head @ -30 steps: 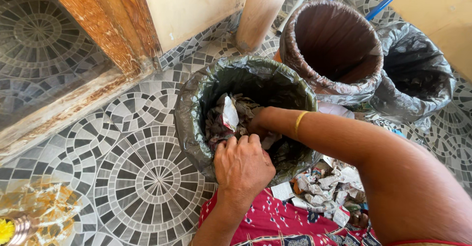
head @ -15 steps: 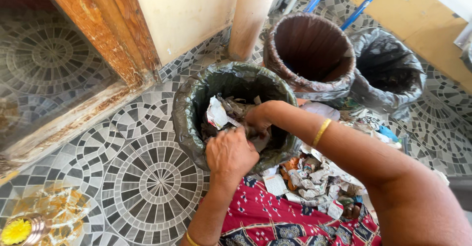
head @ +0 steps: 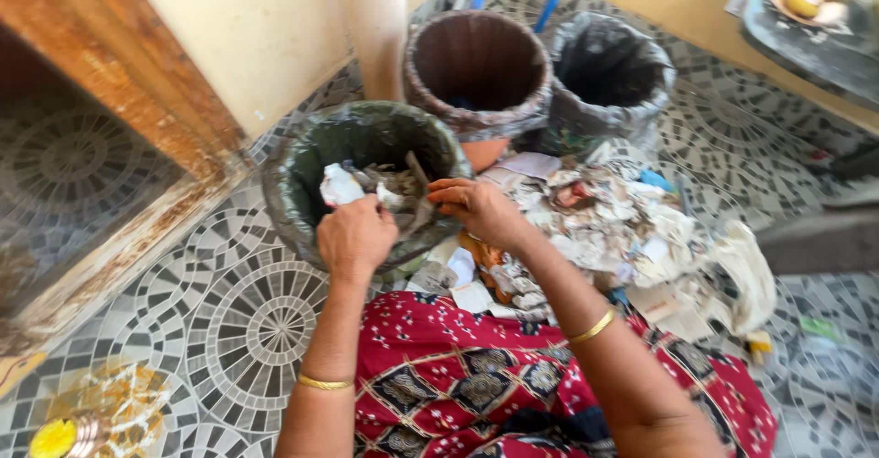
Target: The person sits on a tiled floor and sorts a pile of mixed waste by hand. They pick up items such as paper, plastic, and a small bottle, then place them into one of three nearby bins.
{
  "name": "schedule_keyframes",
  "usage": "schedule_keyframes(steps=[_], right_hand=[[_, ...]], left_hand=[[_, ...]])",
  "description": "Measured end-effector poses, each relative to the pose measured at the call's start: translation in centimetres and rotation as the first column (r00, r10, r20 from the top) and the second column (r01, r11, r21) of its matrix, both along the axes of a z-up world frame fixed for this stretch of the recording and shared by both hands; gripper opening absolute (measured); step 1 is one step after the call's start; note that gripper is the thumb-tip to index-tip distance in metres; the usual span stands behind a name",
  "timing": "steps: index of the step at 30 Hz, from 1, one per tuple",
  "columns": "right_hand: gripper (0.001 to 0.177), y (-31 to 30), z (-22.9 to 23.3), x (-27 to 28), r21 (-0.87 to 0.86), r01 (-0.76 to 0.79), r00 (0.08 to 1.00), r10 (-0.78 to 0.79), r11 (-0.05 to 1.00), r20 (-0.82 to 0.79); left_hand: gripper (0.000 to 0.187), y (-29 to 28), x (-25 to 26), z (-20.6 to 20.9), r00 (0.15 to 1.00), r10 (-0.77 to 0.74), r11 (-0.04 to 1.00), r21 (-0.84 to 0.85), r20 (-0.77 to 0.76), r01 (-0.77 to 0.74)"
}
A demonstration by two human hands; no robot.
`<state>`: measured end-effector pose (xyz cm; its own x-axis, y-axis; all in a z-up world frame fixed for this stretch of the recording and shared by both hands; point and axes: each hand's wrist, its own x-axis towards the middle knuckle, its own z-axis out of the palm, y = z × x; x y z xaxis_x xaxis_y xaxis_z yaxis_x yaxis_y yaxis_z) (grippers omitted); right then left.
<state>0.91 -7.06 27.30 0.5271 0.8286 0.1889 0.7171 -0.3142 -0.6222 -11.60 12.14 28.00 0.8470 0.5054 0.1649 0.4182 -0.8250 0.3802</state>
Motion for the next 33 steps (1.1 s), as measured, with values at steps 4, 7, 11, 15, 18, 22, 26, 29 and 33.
schedule_keyframes(steps=[4, 7, 11, 15, 18, 22, 26, 29, 33], right_hand=[[0.027, -3.2, -2.2, -3.5, 0.291, 0.201, 0.966, -0.139, 0.935, -0.22], [0.026, -5.3, -4.0, -4.7, 0.401, 0.29, 0.94, -0.182, 0.869, -0.287], [0.028, -8.2, -6.2, -5.3, 0.333, 0.325, 0.938, -0.258, 0.885, -0.23], [0.031, -11.5, -8.9, -6.3, 0.178, 0.298, 0.946, -0.265, 0.938, -0.187], [0.03, -13.7, -12.7, -7.7, 0.028, 0.263, 0.95, -0.254, 0.964, -0.183], [0.026, -15.5, -19.3, -9.7, -0.085, 0.063, 0.979, -0.078, 0.994, -0.19], [0.041, -15.6, -24.4, -10.8, -0.099, -0.031, 0.983, 0.013, 0.995, -0.185], [0.034, -16.2, -26.3, -9.8, -0.169, -0.014, 0.897, -0.062, 0.985, -0.438], [0.04, -16.5, -27.5, -8.4, -0.098, -0.039, 0.915, -0.004, 0.994, -0.404]], left_hand=[[0.015, -0.6, -0.5, 0.0, 0.956, -0.083, 0.975, 0.22, 0.281, 0.019], [0.01, -2.8, -0.8, -0.7, 0.828, -0.258, 0.894, 0.447, 0.497, 0.01], [0.01, -8.7, -1.6, -3.6, 0.764, -0.51, 0.801, 0.543, 0.395, 0.254], [0.018, -13.8, -0.4, -7.8, 0.797, -0.555, 0.831, 0.186, 0.237, 0.524], [0.035, -13.4, 1.0, -11.6, 0.923, -0.384, 0.916, -0.121, 0.002, 0.382], [0.07, -11.0, 3.5, -17.7, 0.896, -0.18, 0.954, -0.293, -0.407, 0.059], [0.095, -9.5, 6.4, -24.7, 0.812, -0.146, 0.939, -0.337, -0.564, -0.065], [0.117, -9.7, 8.4, -30.2, 0.798, -0.088, 0.876, -0.428, -0.596, -0.224], [0.12, -9.9, 10.5, -34.8, 0.796, -0.095, 0.794, -0.527, -0.597, -0.301]])
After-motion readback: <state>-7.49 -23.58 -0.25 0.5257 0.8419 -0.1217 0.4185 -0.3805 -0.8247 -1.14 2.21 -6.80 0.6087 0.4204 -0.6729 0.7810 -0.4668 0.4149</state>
